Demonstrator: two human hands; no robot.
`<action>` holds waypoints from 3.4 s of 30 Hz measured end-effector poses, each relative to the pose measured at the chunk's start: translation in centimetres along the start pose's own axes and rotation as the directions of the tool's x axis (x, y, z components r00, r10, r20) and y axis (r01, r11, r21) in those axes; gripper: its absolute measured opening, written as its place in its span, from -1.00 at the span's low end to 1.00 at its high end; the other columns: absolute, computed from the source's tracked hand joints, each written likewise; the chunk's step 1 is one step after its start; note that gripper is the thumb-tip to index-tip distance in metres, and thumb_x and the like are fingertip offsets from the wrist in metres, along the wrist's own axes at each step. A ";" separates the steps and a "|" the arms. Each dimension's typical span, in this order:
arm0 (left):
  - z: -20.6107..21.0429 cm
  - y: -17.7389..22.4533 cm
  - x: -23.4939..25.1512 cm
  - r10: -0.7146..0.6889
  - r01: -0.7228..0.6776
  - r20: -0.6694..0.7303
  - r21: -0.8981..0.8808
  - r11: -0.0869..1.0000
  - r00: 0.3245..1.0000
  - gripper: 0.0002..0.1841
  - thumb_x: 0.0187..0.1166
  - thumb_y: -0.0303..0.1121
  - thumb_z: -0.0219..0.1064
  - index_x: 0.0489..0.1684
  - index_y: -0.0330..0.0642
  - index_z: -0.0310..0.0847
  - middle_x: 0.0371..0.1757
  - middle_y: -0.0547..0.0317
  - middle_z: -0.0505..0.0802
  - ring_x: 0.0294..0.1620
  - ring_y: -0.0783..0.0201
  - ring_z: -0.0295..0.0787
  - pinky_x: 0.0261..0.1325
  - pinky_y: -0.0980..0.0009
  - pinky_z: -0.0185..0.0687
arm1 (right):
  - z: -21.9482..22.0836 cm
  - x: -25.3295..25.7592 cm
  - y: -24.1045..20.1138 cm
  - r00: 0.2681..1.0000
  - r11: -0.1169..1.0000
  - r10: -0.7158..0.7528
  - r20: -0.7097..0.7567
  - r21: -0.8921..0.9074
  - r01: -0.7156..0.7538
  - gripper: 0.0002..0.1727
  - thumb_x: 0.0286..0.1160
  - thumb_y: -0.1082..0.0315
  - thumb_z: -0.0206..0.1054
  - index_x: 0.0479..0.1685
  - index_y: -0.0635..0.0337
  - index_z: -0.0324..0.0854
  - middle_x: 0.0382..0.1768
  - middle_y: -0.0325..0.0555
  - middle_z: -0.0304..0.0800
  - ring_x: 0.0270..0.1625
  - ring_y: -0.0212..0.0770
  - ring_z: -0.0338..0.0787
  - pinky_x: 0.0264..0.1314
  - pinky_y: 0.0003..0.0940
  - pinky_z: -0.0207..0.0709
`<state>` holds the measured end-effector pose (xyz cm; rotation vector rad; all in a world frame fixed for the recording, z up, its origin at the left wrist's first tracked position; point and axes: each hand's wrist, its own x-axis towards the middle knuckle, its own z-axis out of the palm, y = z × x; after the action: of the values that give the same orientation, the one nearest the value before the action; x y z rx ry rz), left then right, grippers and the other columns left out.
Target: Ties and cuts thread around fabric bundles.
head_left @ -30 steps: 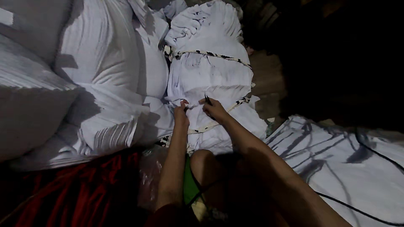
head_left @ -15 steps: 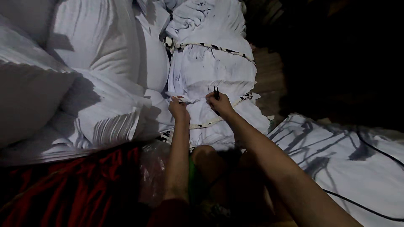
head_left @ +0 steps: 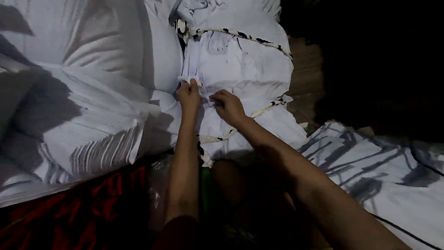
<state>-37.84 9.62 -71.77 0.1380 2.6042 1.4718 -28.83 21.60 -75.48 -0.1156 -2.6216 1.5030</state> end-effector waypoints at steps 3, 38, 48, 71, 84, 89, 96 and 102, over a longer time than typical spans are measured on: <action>0.8 0.1 1.8 -0.173 0.185 0.088 -0.156 0.970 0.981 -0.60 0.90 -0.25 -0.03 0.00 -0.51 0.52 -0.27 0.06 0.64 -0.39 0.40 0.62 -0.18 0.43 0.67 | -0.3 1.3 -0.4 0.978 0.988 0.125 0.167 -0.110 -0.107 -0.73 0.57 0.48 0.31 0.17 0.33 0.75 0.20 0.21 0.74 0.20 0.22 0.78 0.25 0.22 0.61; -1.2 -2.3 -5.3 -0.043 0.118 0.265 -0.272 0.955 0.963 -0.89 0.63 -0.55 0.17 -0.09 -0.40 0.57 -0.32 0.23 0.68 -0.31 0.50 0.61 -0.10 0.49 0.61 | -1.8 2.1 2.1 0.962 0.919 0.211 0.174 0.301 -0.256 -0.79 0.58 0.39 0.39 0.05 0.32 0.71 -0.19 0.01 0.74 -0.25 -0.22 0.64 -0.07 -0.19 0.55; -2.5 -2.3 -3.8 0.035 -0.132 0.394 0.223 0.966 0.918 -0.69 0.83 -0.42 0.06 0.02 -0.54 0.66 -0.07 -0.28 0.81 -0.01 -0.02 0.73 0.20 -0.02 0.56 | -0.6 2.0 0.4 0.969 0.976 0.200 0.142 0.057 -0.210 -0.75 0.47 0.41 0.46 0.06 0.31 0.76 -0.06 0.17 0.83 0.01 0.13 0.81 0.12 0.22 0.61; -4.3 2.9 -12.8 0.239 -0.353 0.427 0.211 0.911 0.872 -0.67 0.79 -0.36 0.07 -0.12 -0.39 0.76 0.12 -0.24 0.63 0.22 -0.17 0.52 0.34 -0.21 0.33 | -1.4 2.3 -3.1 0.885 0.935 0.352 0.304 -0.160 -0.317 -0.60 0.53 0.24 0.45 0.24 0.31 0.70 0.23 0.33 0.74 0.33 0.35 0.70 0.27 0.46 0.47; -12.3 5.5 -17.6 0.165 -0.173 0.389 -0.014 0.985 0.906 -0.69 0.79 -0.41 0.00 -0.02 -0.43 0.66 -0.03 0.08 0.78 0.01 0.39 0.71 0.24 0.36 0.63 | -1.4 0.6 -0.6 0.897 0.827 0.386 0.217 0.350 -0.440 -0.70 0.76 0.33 0.23 0.22 0.38 0.63 0.01 0.17 0.74 -0.11 -0.11 0.69 0.03 -0.13 0.59; -6.7 2.4 -9.0 0.050 -0.162 0.344 0.306 0.938 0.938 -0.72 0.79 -0.43 0.16 0.25 -0.44 0.62 0.27 -0.34 0.73 0.23 -0.18 0.73 0.34 -0.09 0.60 | -0.9 0.5 -0.5 0.882 0.750 0.425 0.204 0.466 -0.470 -0.71 0.81 0.30 0.17 0.23 0.33 0.61 -0.18 -0.03 0.66 -0.35 -0.34 0.51 -0.28 -0.41 0.44; -0.3 -1.6 -4.5 0.117 -0.262 0.335 0.431 0.863 0.935 -0.65 0.76 -0.36 0.23 0.36 -0.41 0.62 0.35 -0.40 0.71 0.44 -0.34 0.60 0.51 -0.22 0.45 | -0.5 -0.4 0.0 0.871 0.626 0.471 0.140 0.643 -0.442 -0.69 0.83 0.24 0.11 0.13 0.29 0.65 -0.25 -0.17 0.68 -0.46 -0.47 0.43 -0.39 -0.53 0.33; -0.4 0.5 -3.5 -0.024 -0.098 0.309 0.374 0.922 0.951 -0.64 0.86 -0.38 0.02 0.19 -0.57 0.61 0.19 -0.49 0.74 0.30 -0.32 0.68 0.45 -0.20 0.46 | -0.8 -0.4 1.0 0.893 0.646 0.424 0.151 0.640 -0.415 -0.75 0.77 0.37 0.14 0.24 0.28 0.55 -0.33 -0.21 0.65 -0.55 -0.52 0.39 -0.53 -0.60 0.25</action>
<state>-34.41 9.02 -70.88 0.4271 2.5985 0.8393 -28.31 22.69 -75.98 -0.7018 -1.9433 2.4790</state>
